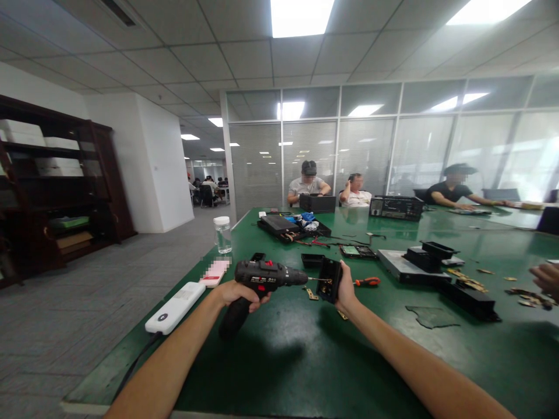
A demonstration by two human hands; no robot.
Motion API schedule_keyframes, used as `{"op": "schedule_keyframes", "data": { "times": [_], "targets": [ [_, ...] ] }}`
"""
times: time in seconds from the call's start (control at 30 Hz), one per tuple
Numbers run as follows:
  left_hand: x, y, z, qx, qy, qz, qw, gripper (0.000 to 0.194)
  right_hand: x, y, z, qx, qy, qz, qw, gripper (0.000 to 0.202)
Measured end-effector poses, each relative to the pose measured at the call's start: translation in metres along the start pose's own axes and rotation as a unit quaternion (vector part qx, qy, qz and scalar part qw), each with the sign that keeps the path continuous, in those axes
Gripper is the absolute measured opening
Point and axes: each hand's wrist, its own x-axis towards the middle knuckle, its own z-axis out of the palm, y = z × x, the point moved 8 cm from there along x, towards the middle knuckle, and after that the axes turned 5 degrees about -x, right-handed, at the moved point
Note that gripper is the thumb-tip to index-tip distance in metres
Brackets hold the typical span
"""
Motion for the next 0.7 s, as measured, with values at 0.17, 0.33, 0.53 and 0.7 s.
{"op": "schedule_keyframes", "data": {
  "times": [0.17,0.33,0.53,0.7],
  "targets": [
    [0.0001,-0.0015,-0.0019,0.001,0.003,-0.005,1.000,0.038,-0.0013,0.0005,-0.0005,-0.009,0.008,0.003,1.000,0.037],
    [0.0003,-0.0022,-0.0031,-0.001,0.003,-0.002,1.000,0.039,-0.0010,0.0019,-0.0014,-0.013,0.007,0.007,1.000,0.038],
    [-0.0001,-0.0035,-0.0051,-0.003,0.011,-0.003,1.000,0.039,-0.0014,0.0009,0.0007,-0.010,0.001,0.003,1.000,0.037],
    [0.0003,-0.0027,-0.0036,-0.008,0.009,-0.007,1.000,0.039,-0.0017,0.0021,0.0009,-0.008,0.007,0.010,1.000,0.037]
  ]
}}
